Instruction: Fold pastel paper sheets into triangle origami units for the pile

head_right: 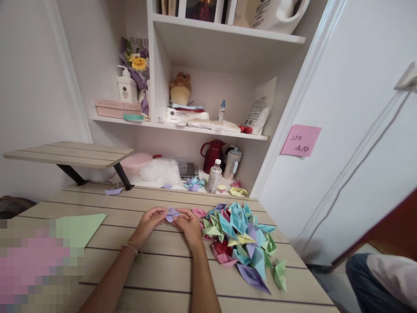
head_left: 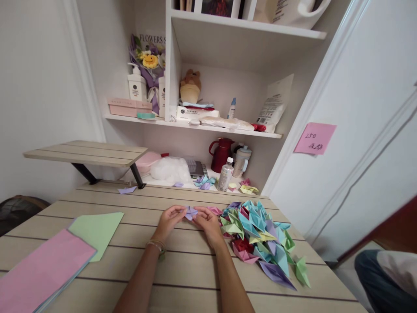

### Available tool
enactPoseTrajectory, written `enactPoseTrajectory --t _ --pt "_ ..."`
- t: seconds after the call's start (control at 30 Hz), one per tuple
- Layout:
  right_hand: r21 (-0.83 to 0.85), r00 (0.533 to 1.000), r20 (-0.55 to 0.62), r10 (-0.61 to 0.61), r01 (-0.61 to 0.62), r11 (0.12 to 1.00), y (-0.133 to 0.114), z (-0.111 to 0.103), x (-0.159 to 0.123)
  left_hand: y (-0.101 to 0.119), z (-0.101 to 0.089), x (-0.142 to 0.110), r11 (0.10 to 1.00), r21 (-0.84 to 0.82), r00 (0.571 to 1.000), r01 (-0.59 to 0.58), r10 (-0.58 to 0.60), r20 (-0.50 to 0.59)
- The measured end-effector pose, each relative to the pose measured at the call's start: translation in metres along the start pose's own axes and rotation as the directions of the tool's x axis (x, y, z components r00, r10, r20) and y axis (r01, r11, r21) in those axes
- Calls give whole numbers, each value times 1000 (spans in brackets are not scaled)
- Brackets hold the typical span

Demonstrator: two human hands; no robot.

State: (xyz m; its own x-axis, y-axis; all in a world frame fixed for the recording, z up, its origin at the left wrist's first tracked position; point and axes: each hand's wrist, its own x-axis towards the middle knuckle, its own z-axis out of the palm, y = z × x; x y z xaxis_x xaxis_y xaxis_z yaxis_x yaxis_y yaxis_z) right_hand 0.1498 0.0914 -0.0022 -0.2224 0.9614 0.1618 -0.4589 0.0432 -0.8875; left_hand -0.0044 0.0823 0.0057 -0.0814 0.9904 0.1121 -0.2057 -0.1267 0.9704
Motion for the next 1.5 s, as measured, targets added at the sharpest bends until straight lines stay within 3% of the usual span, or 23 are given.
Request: enactPoseTrajectory --t 0.13,0.27,0.4,0.63,0.83,0.97,1.2,1.5 --pt "-40 1000 -14 -22 22 999 2 -2 2 6 2 -2 991 105 995 -82 88 -46" --pt "-11 998 -69 -12 12 1000 5 -3 4 10 5 -4 986 136 995 -102 102 1" --pt "-34 994 -112 -1 -3 999 7 -7 5 8 6 -5 997 64 999 -38 35 37" --pt "-141 998 -60 -5 -3 990 1 -11 3 8 2 -5 998 48 994 51 -55 95" --pt "-120 999 -15 42 -43 992 2 -7 3 8 0 -3 979 193 998 -57 57 6" --pt "-79 996 -64 59 -64 995 6 -5 4 8 2 -3 950 292 994 -108 108 18" --pt "-30 991 -128 39 -43 999 14 -9 9 4 5 -4 986 153 998 -60 59 12" --pt "-63 987 -159 -29 19 998 13 -9 10 3 6 -3 987 146 998 -62 61 13"
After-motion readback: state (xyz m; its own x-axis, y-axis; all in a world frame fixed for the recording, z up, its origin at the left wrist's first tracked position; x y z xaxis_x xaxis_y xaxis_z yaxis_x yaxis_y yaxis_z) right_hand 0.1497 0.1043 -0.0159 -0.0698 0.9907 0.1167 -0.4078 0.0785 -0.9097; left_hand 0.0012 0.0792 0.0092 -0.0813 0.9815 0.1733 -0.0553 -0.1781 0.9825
